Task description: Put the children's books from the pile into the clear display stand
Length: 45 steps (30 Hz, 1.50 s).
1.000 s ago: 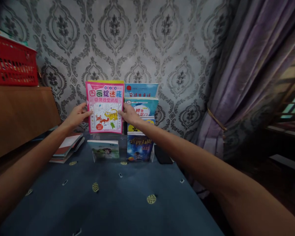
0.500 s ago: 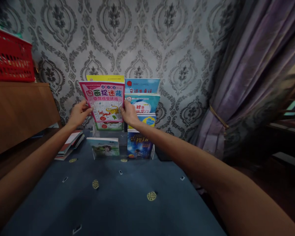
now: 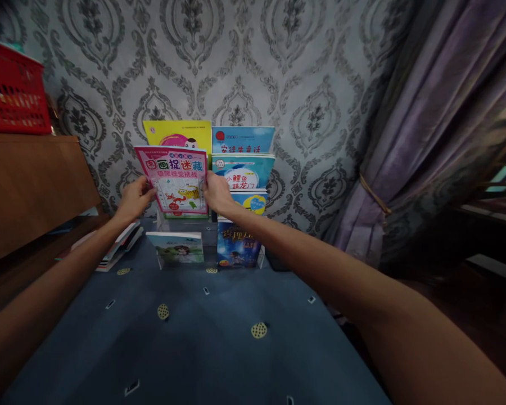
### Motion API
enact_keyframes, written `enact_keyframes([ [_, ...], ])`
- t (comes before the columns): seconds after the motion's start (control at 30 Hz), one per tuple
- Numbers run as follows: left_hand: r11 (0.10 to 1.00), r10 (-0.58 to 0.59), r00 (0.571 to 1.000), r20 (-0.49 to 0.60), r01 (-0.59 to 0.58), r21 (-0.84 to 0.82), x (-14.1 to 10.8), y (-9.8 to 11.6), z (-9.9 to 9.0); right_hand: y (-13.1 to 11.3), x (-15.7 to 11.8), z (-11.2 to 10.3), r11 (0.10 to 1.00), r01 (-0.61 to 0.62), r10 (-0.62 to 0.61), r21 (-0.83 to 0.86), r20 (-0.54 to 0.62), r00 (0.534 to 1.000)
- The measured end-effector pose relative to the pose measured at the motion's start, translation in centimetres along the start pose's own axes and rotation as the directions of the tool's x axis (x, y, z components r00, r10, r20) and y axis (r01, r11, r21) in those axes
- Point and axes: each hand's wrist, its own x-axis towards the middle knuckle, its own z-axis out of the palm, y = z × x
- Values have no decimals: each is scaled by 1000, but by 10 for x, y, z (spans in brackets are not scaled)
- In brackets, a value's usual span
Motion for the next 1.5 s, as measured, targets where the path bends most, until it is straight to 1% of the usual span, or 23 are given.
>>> enact_keyframes([
  [0.07,994,-8,999,-50,14,108,-2,3,1,-3,-1,-4,999,3,-3,-46,7,1000],
  [0.13,985,6,997,-74,6,172,-4,6,4,-5,-1,-7,997,-3,4,-82,11,1000],
  [0.27,972,13,997,-82,6,233,-6,9,8,-8,0,-11,994,-22,22,-105,1,1000],
  [0.4,952,15,997,-73,8,306,-8,7,10,-6,2,-11,995,-21,19,-98,-23,1000],
  [0.57,947,0,999,-48,16,320,-12,7,13,-4,2,-11,996,-4,0,-94,-40,999],
  [0.73,952,-45,998,-33,53,302,-15,11,14,-7,-1,-14,997,-18,16,-70,-33,999],
  [0.87,961,-49,999,-8,49,273,-14,13,12,-9,-2,-14,994,-48,47,-93,-20,999],
  [0.97,947,-60,998,2,56,317,-14,17,11,-11,-4,-15,989,-55,55,-134,-7,998],
  [1.13,897,-86,996,13,72,437,-15,24,10,-17,-8,-19,973,-59,64,-223,14,998],
  [1.23,886,-109,994,16,90,455,-14,25,9,-21,-10,-21,965,-78,87,-248,25,996],
  [1.5,888,-124,992,22,101,449,-10,26,8,-18,-11,-18,980,-73,74,-187,2,997],
])
